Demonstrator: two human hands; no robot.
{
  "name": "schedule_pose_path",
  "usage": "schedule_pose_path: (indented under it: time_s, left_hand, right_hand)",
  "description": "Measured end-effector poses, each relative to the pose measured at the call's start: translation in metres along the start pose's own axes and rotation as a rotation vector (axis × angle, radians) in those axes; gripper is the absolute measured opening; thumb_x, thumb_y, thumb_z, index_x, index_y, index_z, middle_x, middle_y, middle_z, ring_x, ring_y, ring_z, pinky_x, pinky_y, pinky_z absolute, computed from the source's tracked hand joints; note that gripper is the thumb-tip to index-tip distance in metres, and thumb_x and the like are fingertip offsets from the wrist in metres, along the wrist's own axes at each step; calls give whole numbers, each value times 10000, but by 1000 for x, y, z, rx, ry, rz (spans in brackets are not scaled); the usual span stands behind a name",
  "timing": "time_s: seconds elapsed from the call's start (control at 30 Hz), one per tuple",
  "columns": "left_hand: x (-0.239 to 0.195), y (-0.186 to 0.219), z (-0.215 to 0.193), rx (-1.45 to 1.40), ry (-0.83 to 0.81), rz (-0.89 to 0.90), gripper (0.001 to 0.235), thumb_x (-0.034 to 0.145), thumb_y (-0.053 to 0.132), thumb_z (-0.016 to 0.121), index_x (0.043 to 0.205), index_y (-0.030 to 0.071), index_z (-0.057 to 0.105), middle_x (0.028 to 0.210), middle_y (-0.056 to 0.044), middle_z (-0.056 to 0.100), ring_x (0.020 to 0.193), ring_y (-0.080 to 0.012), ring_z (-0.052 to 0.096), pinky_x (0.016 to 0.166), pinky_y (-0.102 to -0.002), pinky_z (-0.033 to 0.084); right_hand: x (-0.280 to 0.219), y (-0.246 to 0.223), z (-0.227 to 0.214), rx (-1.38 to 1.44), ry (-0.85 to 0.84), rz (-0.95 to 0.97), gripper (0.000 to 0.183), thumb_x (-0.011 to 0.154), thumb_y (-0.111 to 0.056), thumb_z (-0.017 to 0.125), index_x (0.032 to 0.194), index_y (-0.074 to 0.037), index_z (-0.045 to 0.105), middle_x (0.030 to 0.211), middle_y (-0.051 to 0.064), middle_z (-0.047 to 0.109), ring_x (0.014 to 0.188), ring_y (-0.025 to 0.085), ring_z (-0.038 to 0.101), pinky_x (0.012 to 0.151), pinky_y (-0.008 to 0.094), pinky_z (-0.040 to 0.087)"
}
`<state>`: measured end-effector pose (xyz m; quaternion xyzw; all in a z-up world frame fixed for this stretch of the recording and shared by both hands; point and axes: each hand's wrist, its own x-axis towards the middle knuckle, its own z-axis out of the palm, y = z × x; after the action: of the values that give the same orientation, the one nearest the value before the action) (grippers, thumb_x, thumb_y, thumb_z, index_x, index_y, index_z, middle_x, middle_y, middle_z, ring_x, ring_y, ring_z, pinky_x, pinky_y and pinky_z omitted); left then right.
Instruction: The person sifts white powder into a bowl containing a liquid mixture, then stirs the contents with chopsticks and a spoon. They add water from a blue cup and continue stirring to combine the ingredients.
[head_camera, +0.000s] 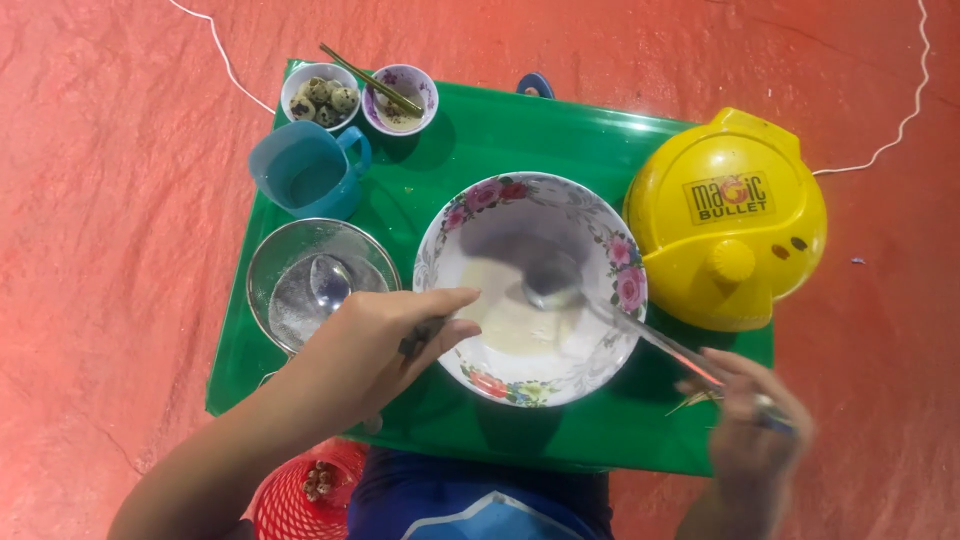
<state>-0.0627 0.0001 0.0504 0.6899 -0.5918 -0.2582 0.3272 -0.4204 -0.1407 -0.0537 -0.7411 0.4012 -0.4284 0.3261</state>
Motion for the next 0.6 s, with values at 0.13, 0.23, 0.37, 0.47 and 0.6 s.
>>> schedule_pose_path:
  time_s: [0.13, 0.23, 0.37, 0.47, 0.6]
  left_hand:
    - [3, -6, 8, 21, 24, 92, 354, 920, 351, 722, 1215, 157, 745, 980, -65, 835, 881, -234, 814, 726, -330, 593]
    - [1, -4, 1, 11, 15, 92, 340, 940, 342, 694, 1212, 145, 746, 998, -60, 835, 885, -204, 821, 736, -315, 609]
    - [1, -3, -3, -69, 15, -24, 342, 924, 340, 672, 1190, 143, 757, 1071, -47, 822, 813, -204, 811, 621, -328, 655]
    - [5, -4, 0, -73, 41, 55, 335, 929, 317, 689, 1190, 119, 762, 1143, -65, 811, 1036, -212, 800, 849, -324, 627]
    - [6, -12, 7, -98, 78, 55, 346, 923, 317, 702, 1188, 101, 759, 1126, -71, 815, 1027, -201, 803, 861, -308, 619]
  right_hand:
    - [12, -29, 6, -59, -232, -75, 292, 1050, -153, 469, 1177, -33, 704, 843, 93, 790, 722, 155, 786, 670, 258, 615]
    - [12, -37, -5, -115, -181, 230, 344, 1046, -202, 473, 1044, -27, 768, 662, 121, 755, 624, 183, 727, 661, 284, 543]
    - [9, -17, -5, -69, -55, 25, 321, 1089, -129, 435, 1127, 66, 687, 822, 171, 718, 662, 226, 730, 631, 292, 566]
    - [14, -19, 6, -31, -197, -102, 302, 1059, -167, 478, 1188, 9, 686, 910, 114, 777, 734, 176, 780, 691, 273, 611]
    - [9, -4, -14, -99, -269, 82, 358, 1038, -277, 468, 1062, -80, 767, 658, 62, 778, 571, 151, 754, 623, 273, 605]
